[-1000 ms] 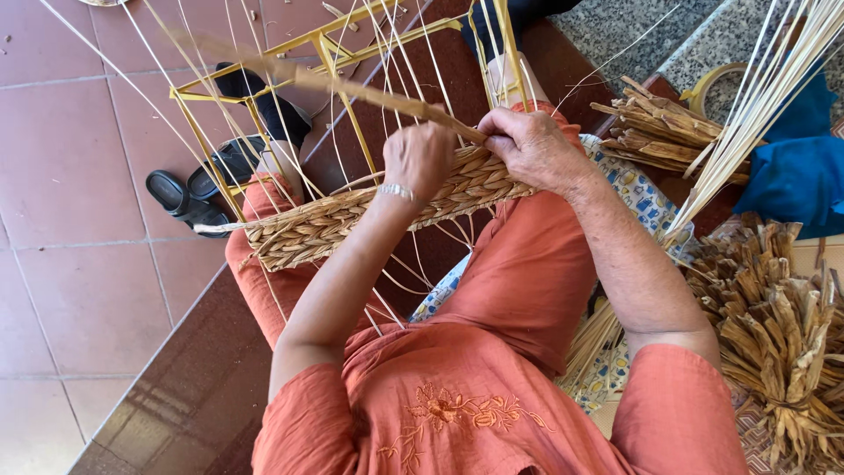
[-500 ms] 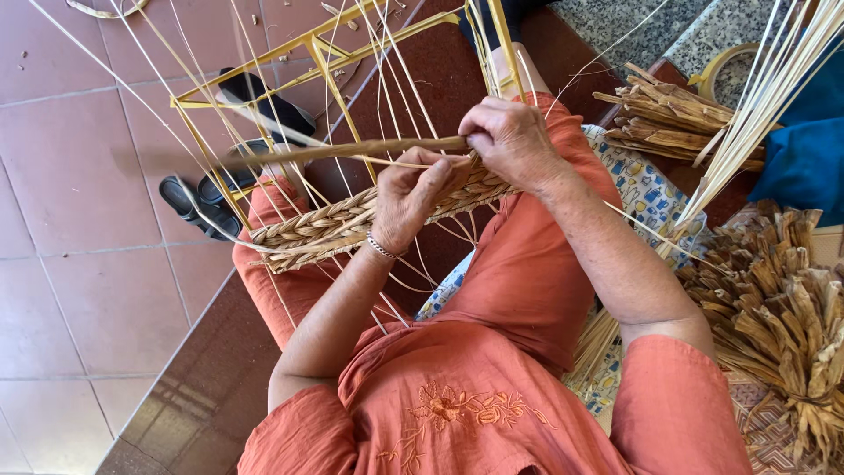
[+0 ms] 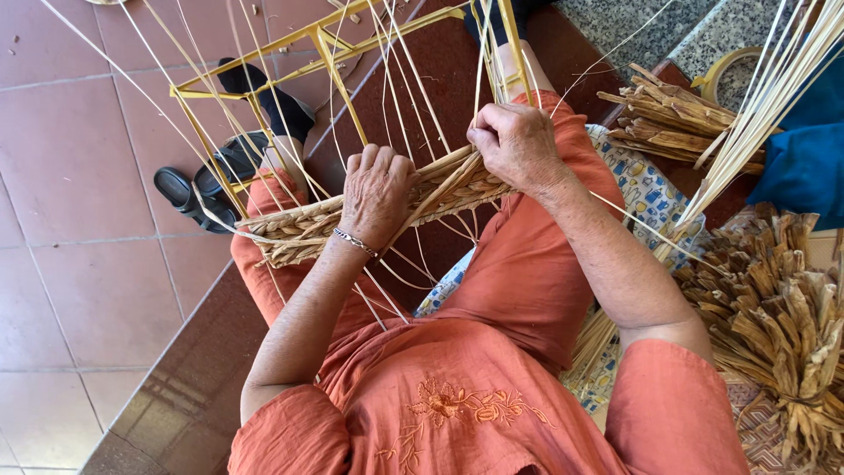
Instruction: The person weaves a basket by hand, interlacing thin dried plant strips through a vertical frame held between their legs. They repeatedly pull and tighten the strips to form a tight woven pattern along the basket's edge.
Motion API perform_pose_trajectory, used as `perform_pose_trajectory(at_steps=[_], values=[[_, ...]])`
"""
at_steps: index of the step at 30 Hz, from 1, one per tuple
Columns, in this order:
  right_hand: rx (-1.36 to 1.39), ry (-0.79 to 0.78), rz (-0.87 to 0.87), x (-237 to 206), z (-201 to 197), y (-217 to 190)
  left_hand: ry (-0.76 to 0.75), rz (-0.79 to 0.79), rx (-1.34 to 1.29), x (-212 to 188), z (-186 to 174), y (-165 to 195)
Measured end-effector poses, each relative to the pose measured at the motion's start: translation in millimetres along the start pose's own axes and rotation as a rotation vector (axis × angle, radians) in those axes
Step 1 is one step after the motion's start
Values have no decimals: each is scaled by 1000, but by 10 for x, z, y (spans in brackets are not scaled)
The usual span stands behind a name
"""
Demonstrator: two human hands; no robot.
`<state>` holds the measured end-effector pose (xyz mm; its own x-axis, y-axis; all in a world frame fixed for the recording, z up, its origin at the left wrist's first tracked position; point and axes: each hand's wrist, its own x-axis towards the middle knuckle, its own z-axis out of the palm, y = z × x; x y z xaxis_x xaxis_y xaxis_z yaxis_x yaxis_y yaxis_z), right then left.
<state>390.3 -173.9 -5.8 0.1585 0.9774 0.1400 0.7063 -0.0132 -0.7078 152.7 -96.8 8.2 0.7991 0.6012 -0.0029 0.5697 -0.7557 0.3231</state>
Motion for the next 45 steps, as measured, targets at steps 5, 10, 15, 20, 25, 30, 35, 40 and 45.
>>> perform_pose_trajectory(at_steps=[5,10,15,20,25,30,35,40,45], values=[[-38,63,23,-28,103,26,52,-40,-19,-73,-47,-100],[-230,133,-310,-5,259,-4,-149,65,141,-275,-52,135],[97,-240,-156,17,9,-6,-593,-239,34,-221,-213,97],[116,-297,-193,83,-157,-102,184,-52,343,131,-413,-56],[154,-325,10,147,-135,-131,482,244,276,160,-262,168],[209,-419,237,193,-140,-69,-126,-7,304,378,43,251],[190,-414,216,198,-128,-54,-366,-367,31,802,363,93],[242,-454,312,183,-125,-29,-101,-345,-209,888,516,-35],[241,-380,243,180,-78,-31,391,-539,-1288,731,441,-207]])
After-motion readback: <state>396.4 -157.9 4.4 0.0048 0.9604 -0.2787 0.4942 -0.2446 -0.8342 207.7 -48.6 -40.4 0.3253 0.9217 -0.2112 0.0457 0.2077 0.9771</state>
